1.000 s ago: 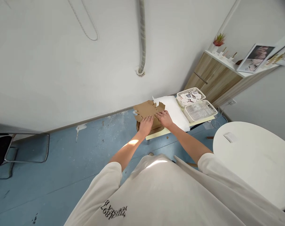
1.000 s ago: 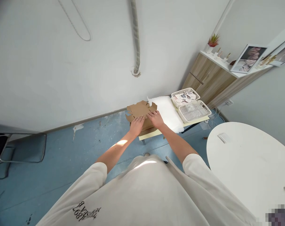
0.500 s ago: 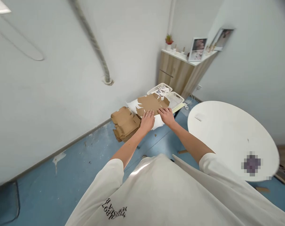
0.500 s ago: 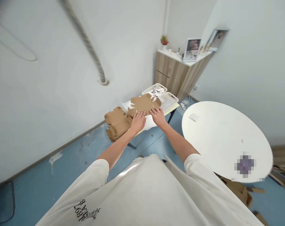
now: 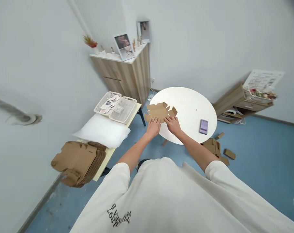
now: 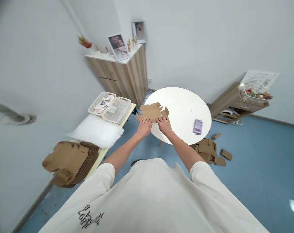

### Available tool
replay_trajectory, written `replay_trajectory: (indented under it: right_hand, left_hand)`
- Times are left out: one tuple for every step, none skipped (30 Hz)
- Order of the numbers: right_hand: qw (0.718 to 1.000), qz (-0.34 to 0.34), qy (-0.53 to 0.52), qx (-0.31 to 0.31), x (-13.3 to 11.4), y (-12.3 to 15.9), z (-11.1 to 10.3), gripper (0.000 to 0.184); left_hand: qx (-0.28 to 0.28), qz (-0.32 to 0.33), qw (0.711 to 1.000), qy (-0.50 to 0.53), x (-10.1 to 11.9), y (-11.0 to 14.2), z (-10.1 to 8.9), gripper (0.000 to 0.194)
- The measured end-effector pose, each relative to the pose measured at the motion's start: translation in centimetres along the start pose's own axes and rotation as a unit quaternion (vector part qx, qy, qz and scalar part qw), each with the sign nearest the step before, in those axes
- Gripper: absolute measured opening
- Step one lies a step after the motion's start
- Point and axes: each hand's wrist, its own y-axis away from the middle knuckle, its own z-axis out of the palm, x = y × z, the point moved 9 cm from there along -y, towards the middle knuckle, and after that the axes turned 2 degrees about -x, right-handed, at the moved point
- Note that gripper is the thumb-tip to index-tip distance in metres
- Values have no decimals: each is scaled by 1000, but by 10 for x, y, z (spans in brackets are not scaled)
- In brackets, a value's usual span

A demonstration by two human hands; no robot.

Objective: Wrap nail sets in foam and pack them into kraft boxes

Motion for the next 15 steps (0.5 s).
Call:
replay_trajectory:
  right_hand:
    - [1000,20,1,-7,15,11,4,45]
    - [999,39,2,-15,28,20,9,45]
    - [998,57,2,-25,40,29,13,45]
    - [996,76,1,-36,51,37,18,46]
    - [994,93,0,-48,60,45,23,46]
    - [992,111,-1,-61,67,51,28,46]
    - [989,127,-2,-75,74,56,33,47]
    - [986,143,-4,-89,80,61,38,47]
    - [982,158,-5,-104,85,64,43,47]
    - [978,172,-7,-118,89,67,48,47]
    - [974,185,-9,-131,92,68,53,47]
    - [970,197,-11,-143,96,68,59,46]
    - [966,209,-12,-154,99,68,65,46]
    - [962,220,-13,-164,102,67,70,46]
    - [958,230,-13,-172,105,65,76,46]
  left_hand:
    - [-12,17,1000,1,13,-9,9,50]
    - [-23,33,999,1,25,-17,19,50]
    - [-35,49,998,1,34,-25,28,50]
    - [-46,63,997,2,43,-32,38,50]
    - [-58,76,995,3,50,-38,47,49]
    - [-68,89,994,5,56,-44,56,49]
    - [-77,102,992,8,60,-49,64,48]
    - [-85,115,990,11,64,-54,72,48]
    - [-94,127,987,13,67,-59,80,47]
    - [-104,139,985,15,70,-64,88,46]
    - [-118,150,981,16,71,-69,96,46]
    - [-133,161,978,16,71,-74,104,45]
    - [-149,171,974,17,71,-80,112,44]
    - [-164,180,970,17,70,-86,120,44]
    - [-178,190,965,18,68,-91,127,43]
